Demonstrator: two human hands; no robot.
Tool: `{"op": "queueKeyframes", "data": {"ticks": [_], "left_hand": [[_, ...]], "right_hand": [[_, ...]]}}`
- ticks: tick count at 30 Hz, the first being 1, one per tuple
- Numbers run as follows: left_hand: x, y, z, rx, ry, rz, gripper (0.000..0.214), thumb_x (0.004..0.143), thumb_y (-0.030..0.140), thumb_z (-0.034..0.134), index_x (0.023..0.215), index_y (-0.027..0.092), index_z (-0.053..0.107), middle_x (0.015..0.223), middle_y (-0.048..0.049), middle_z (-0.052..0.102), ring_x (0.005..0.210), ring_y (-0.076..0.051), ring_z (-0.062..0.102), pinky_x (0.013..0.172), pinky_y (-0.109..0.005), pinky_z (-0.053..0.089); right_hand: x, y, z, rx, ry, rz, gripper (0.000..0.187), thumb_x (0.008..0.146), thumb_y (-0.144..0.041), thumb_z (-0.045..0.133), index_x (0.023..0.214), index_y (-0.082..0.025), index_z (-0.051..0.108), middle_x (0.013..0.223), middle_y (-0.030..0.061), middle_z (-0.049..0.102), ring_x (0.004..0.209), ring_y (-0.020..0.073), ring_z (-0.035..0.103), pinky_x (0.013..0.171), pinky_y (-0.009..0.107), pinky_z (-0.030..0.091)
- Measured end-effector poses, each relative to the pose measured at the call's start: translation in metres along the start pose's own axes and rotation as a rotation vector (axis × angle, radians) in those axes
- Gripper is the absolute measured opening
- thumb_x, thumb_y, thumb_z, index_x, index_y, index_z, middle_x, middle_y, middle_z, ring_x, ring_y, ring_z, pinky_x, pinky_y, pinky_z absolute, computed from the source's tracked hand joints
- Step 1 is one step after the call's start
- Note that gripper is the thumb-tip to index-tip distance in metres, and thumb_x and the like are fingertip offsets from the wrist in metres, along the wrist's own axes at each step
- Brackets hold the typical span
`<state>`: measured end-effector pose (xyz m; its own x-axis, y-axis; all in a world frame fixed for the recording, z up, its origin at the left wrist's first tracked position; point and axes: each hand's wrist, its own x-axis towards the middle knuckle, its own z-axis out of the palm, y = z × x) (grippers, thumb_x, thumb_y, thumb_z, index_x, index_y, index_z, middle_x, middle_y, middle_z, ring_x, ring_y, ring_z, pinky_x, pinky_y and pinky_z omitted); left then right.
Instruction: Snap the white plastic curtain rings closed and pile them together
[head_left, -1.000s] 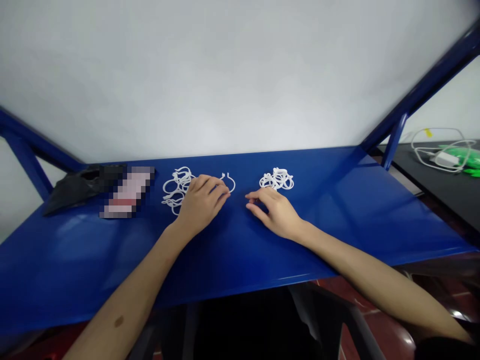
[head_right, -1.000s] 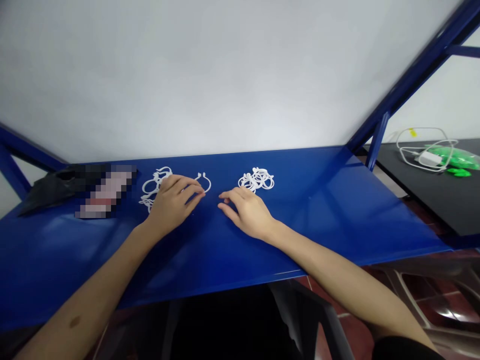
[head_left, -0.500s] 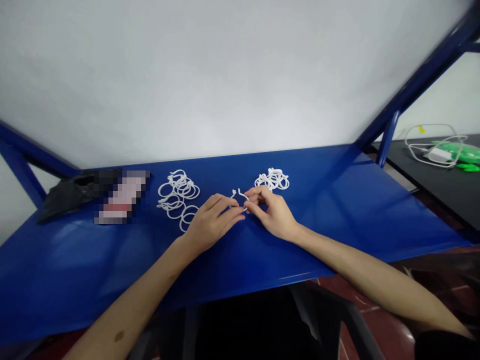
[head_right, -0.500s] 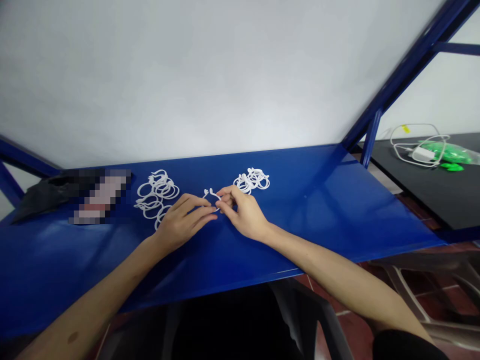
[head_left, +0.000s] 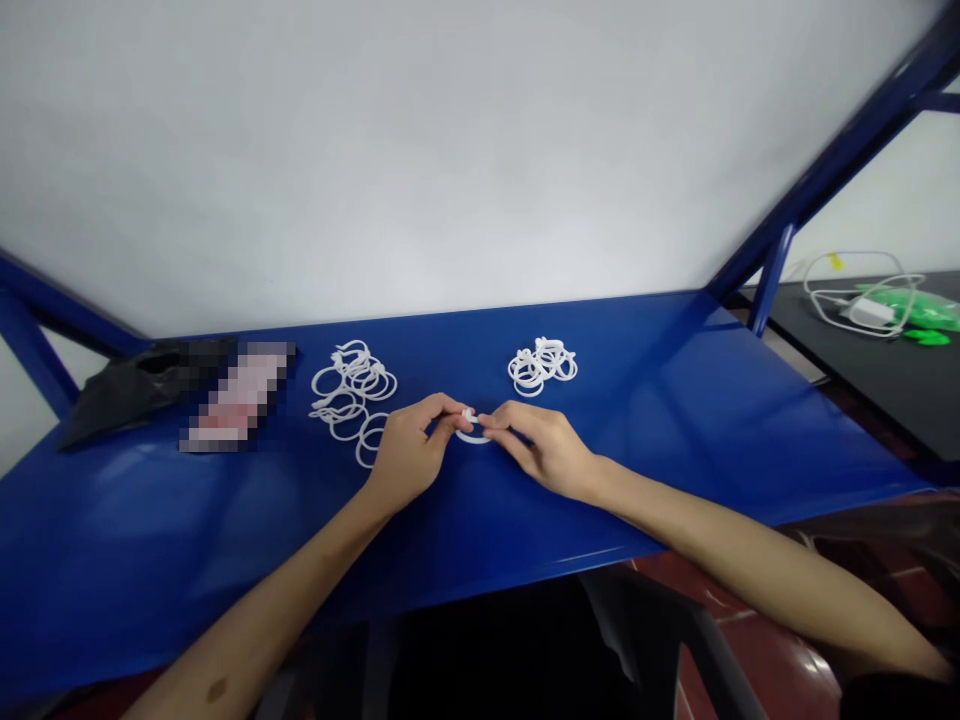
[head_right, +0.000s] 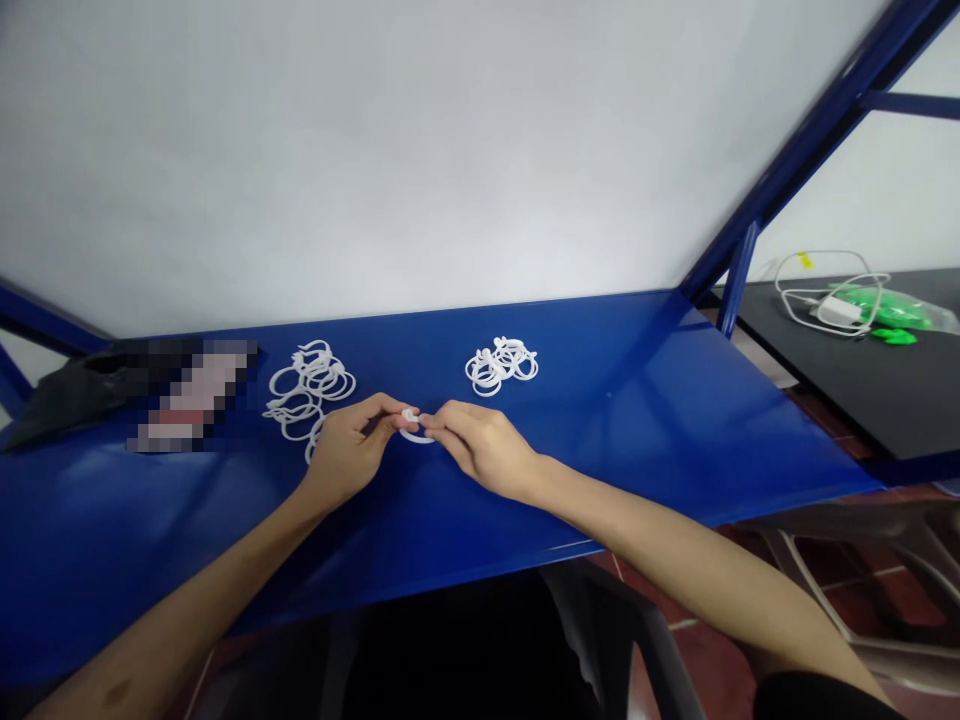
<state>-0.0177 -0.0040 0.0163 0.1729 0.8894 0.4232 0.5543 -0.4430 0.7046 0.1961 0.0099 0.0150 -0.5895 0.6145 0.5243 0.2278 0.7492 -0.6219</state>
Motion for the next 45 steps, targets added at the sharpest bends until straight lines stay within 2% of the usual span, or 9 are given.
{"op": "queueKeyframes", "data": {"ticks": [4,8,12,14,16,20,25,36,45], "left_hand": [[-0.002,0.003,0.002,0.026,0.002,0.072,0.017,0.093,0.018,0.056,0.081,0.022,0.067,0.078,0.0024,0.074,0.069,-0.013,0.068,0.070,-0.025,0.053],[0.003,0.003,0.000,0.090,-0.039,0.125,0.015,0.096,0.024,0.056,0.088,0.021,0.068,0.085,0.0003,0.074,0.076,-0.014,0.069,0.074,-0.027,0.054],[0.009,-0.004,-0.009,0.253,-0.060,0.178,0.023,0.099,0.036,0.054,0.107,0.021,0.069,0.097,-0.0036,0.075,0.092,-0.020,0.067,0.090,-0.036,0.053],[0.012,-0.013,-0.017,0.374,-0.022,0.171,0.026,0.099,0.038,0.052,0.109,0.020,0.068,0.102,-0.0059,0.074,0.097,-0.023,0.065,0.099,-0.043,0.049],[0.014,-0.023,-0.026,0.490,-0.004,0.131,0.027,0.099,0.037,0.050,0.108,0.019,0.069,0.105,-0.0078,0.073,0.101,-0.026,0.064,0.105,-0.048,0.045],[0.019,-0.042,-0.043,0.611,-0.046,0.030,0.028,0.097,0.032,0.048,0.108,0.017,0.070,0.108,-0.0106,0.071,0.109,-0.030,0.059,0.102,-0.049,0.046],[0.020,-0.052,-0.053,0.631,-0.101,-0.043,0.030,0.095,0.032,0.048,0.110,0.017,0.069,0.111,-0.0113,0.070,0.112,-0.032,0.056,0.100,-0.049,0.045],[0.020,-0.048,-0.058,0.607,-0.140,-0.074,0.032,0.095,0.038,0.046,0.110,0.019,0.068,0.111,-0.0107,0.071,0.113,-0.030,0.056,0.103,-0.048,0.042],[0.017,-0.044,-0.081,0.500,-0.380,-0.121,0.034,0.085,0.040,0.054,0.111,0.022,0.067,0.116,-0.0079,0.069,0.114,-0.029,0.059,0.101,-0.046,0.045]], "right_hand": [[-0.004,0.002,0.000,-0.063,-0.048,-0.034,0.016,0.104,-0.023,0.045,0.104,-0.019,0.061,0.099,0.0087,0.070,0.089,0.0179,0.069,0.079,0.033,0.057],[0.002,0.005,-0.004,-0.110,-0.032,-0.046,0.016,0.104,-0.023,0.046,0.107,-0.020,0.061,0.098,0.0075,0.070,0.086,0.0165,0.068,0.076,0.031,0.058],[0.014,0.013,-0.019,-0.236,0.165,-0.038,0.014,0.101,-0.020,0.051,0.105,-0.021,0.064,0.100,0.0065,0.068,0.091,0.0171,0.067,0.079,0.032,0.056],[0.017,0.023,-0.029,-0.337,0.279,0.035,0.012,0.099,-0.021,0.055,0.102,-0.021,0.067,0.103,0.0072,0.066,0.092,0.0184,0.066,0.076,0.033,0.056],[0.017,0.035,-0.040,-0.421,0.337,0.126,0.011,0.097,-0.022,0.057,0.100,-0.021,0.068,0.100,0.0071,0.063,0.085,0.0183,0.064,0.074,0.034,0.055],[0.015,0.054,-0.052,-0.525,0.288,0.204,0.012,0.096,-0.023,0.059,0.098,-0.019,0.069,0.090,0.0066,0.065,0.086,0.0217,0.062,0.081,0.038,0.052],[0.015,0.058,-0.051,-0.579,0.196,0.273,0.012,0.095,-0.022,0.058,0.098,-0.019,0.069,0.096,0.0078,0.067,0.093,0.0239,0.059,0.084,0.038,0.050],[0.013,0.052,-0.067,-0.762,0.050,0.352,0.015,0.095,-0.020,0.054,0.099,-0.019,0.069,0.098,0.0095,0.066,0.092,0.0253,0.058,0.077,0.036,0.049],[0.013,0.048,-0.070,-0.785,0.001,0.365,0.020,0.096,-0.020,0.053,0.107,-0.018,0.069,0.105,0.0110,0.067,0.098,0.0264,0.058,0.080,0.037,0.051]]}}
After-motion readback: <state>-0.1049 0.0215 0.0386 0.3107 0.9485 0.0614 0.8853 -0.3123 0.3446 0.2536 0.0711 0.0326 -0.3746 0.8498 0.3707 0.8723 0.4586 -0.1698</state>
